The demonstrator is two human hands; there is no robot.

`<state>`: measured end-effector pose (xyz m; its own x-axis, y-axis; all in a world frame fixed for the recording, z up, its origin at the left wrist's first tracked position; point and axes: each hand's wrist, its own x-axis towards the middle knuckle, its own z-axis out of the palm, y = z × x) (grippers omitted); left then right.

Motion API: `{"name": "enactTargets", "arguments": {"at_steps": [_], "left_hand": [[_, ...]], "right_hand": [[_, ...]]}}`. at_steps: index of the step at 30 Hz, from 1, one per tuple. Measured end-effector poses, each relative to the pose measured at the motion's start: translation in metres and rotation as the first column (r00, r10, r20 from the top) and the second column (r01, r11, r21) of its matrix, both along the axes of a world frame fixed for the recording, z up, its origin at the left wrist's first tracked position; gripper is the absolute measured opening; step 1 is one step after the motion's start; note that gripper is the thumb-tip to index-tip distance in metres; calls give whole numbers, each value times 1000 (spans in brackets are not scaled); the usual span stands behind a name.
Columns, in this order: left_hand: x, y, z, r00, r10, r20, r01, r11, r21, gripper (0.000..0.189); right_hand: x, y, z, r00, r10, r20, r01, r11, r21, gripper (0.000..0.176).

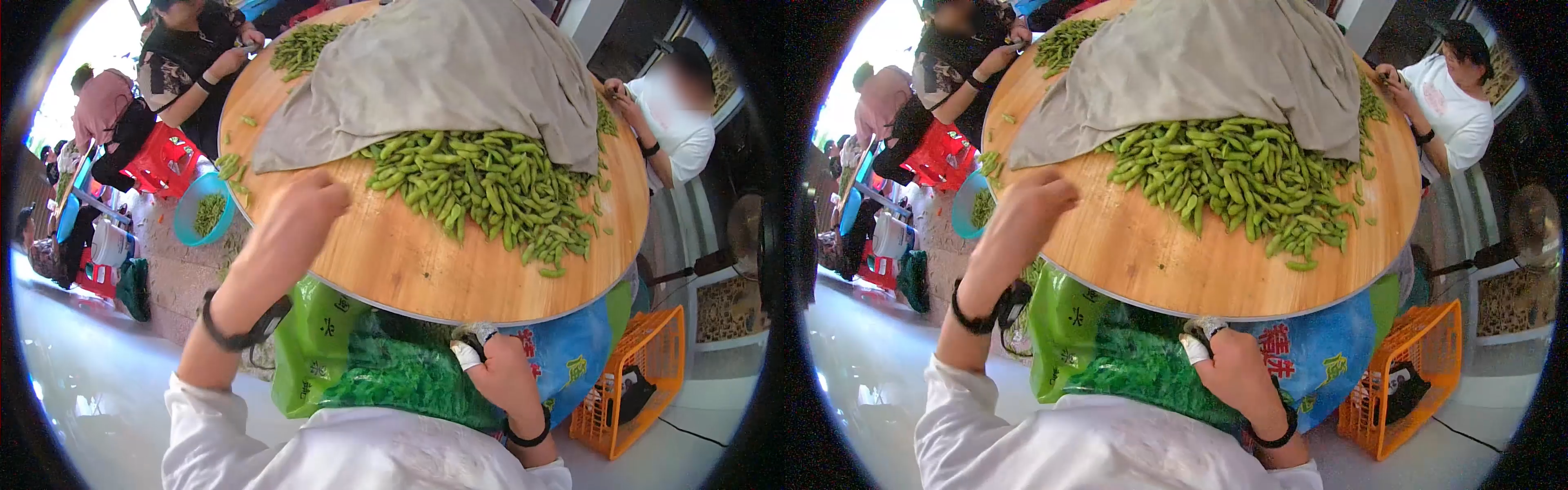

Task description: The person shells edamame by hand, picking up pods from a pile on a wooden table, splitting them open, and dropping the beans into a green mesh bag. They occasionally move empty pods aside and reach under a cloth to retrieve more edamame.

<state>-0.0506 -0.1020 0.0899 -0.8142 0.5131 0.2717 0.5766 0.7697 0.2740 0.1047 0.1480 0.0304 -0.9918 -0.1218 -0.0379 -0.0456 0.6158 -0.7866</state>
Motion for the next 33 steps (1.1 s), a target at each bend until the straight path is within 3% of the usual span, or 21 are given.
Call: {"name": "enactTargets", "arguments": {"at_steps": [1, 4, 6, 7, 9, 12, 16, 18, 19, 21, 22, 24, 25, 27, 31, 33], "left_hand": [[-17, 9, -10, 994, -102, -46, 101, 995, -10, 5], [-66, 38, -42, 983, -183, -20, 183, 983, -16, 6], [-80, 55, -52, 995, -96, 1, 91, 945, -313, 7], [-80, 56, -56, 995, -98, -3, 93, 945, -313, 7], [-77, 59, -63, 990, -93, -104, 89, 995, -42, 11], [-84, 55, -85, 986, -6, -168, 9, 1000, 14, 15], [-60, 42, -64, 975, -87, -206, 91, 996, 13, 22], [-48, 41, -47, 987, -29, 155, 9, 992, 123, 21], [-44, 43, -48, 986, -44, 163, 24, 992, 124, 21], [-32, 47, -52, 770, -215, 601, -192, 820, 540, 16], [-24, 52, -51, 758, -230, 610, -187, 820, 542, 16], [-4, 66, -49, 409, -463, 787, -487, 619, 617, 13], [6, 72, -53, 394, -476, 786, -485, 619, 618, 13], [24, 81, -60, 220, -665, 713, -623, 467, 628, 12], [48, 98, -68, 136, -794, 592, -697, 349, 627, 11], [53, 102, -68, 168, -781, 601, -685, 346, 642, 12]], "right_hand": [[1, 0, -1, 1000, 6, 11, -6, 1000, 13, 19], [3, 3, -4, 1000, 15, 8, -16, 999, 38, 20], [3, 1, 1, 999, -7, -38, 9, 999, 51, 19], [2, 0, 2, 999, -10, -41, 12, 999, 52, 19], [3, -2, 4, 999, -41, -28, 41, 999, -24, 18], [3, 2, 3, 999, -33, -8, 33, 999, 3, 18], [1, 6, 7, 994, -106, -23, 104, 991, -80, 20], [2, 8, 9, 978, -170, -123, 150, 976, -155, 22], [2, 7, 17, 979, -202, -28, 192, 961, -201, 23], [3, 7, 17, 982, -189, -12, 182, 959, -215, 23], [4, 7, 16, 987, -163, -4, 157, 960, -233, 24], [2, 8, 9, 988, -152, -17, 147, 975, -170, 25], [0, 7, 6, 983, -177, -39, 165, 963, -212, 25], [-4, 5, 6, 974, -217, -72, 190, 944, -271, 25], [-4, 7, 3, 979, -202, -26, 190, 951, -245, 22], [-3, 8, 2, 979, -198, -36, 184, 954, -238, 21]]}}
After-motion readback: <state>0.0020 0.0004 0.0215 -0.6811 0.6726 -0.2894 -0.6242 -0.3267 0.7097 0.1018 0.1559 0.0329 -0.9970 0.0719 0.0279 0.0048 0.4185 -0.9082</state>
